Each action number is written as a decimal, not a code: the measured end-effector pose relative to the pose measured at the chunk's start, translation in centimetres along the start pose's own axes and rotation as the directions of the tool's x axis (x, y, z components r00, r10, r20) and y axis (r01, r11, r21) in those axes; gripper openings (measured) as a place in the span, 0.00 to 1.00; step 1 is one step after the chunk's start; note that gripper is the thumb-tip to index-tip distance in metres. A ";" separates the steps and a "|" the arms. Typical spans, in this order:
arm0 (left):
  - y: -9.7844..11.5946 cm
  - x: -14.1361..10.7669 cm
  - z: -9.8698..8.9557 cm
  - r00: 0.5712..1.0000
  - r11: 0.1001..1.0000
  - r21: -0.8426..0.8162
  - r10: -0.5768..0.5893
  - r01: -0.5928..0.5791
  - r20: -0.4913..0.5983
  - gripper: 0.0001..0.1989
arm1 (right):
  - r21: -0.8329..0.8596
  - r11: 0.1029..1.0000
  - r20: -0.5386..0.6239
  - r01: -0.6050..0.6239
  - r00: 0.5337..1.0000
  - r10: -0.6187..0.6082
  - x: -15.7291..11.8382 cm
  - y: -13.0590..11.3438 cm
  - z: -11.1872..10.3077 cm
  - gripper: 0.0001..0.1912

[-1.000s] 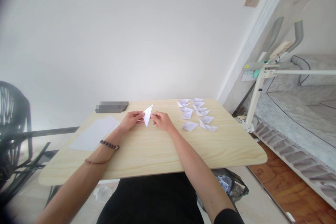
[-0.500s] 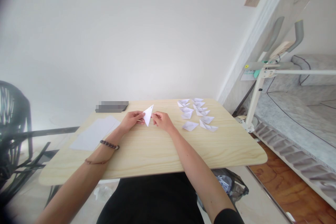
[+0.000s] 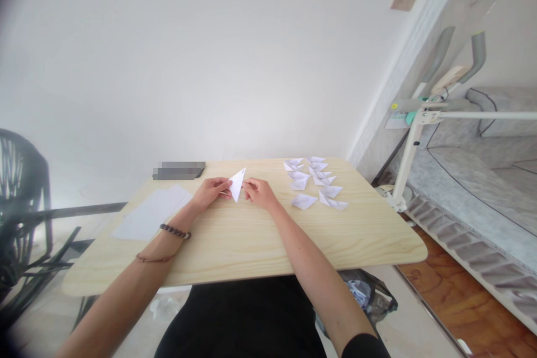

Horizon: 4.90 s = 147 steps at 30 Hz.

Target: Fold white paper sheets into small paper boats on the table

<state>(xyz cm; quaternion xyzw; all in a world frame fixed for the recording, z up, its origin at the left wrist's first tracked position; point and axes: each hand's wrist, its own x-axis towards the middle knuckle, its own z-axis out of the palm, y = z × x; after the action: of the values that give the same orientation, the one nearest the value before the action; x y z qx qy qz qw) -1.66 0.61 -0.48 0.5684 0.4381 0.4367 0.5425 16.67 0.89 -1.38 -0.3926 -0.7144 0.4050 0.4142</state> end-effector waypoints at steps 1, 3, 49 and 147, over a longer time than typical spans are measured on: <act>0.0 0.0 0.0 1.000 1.000 0.001 0.000 0.000 0.001 0.18 | -0.002 1.000 0.001 0.000 1.000 0.000 0.0 0.0 0.0 0.14; -0.1 0.0 0.0 1.000 1.000 0.002 0.002 -0.002 0.002 0.18 | -0.004 1.000 0.008 -0.002 1.000 0.002 0.0 0.1 0.0 0.14; 1.8 -1.2 1.4 0.987 0.995 0.031 -0.095 0.091 0.131 0.22 | -0.832 0.536 -0.223 -0.143 0.971 -0.086 -0.8 -2.3 1.6 0.13; 0.2 -0.1 -0.5 0.999 0.970 -0.241 -0.034 0.034 0.007 0.14 | -0.122 0.979 -0.105 0.164 0.979 -0.177 -0.5 -0.8 0.7 0.11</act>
<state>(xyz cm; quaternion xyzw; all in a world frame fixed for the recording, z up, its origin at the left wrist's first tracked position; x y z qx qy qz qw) -2.12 0.66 -0.28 0.4911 0.3908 0.4767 0.6155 16.01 -0.02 -1.05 -0.3750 -0.7422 0.3037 0.4651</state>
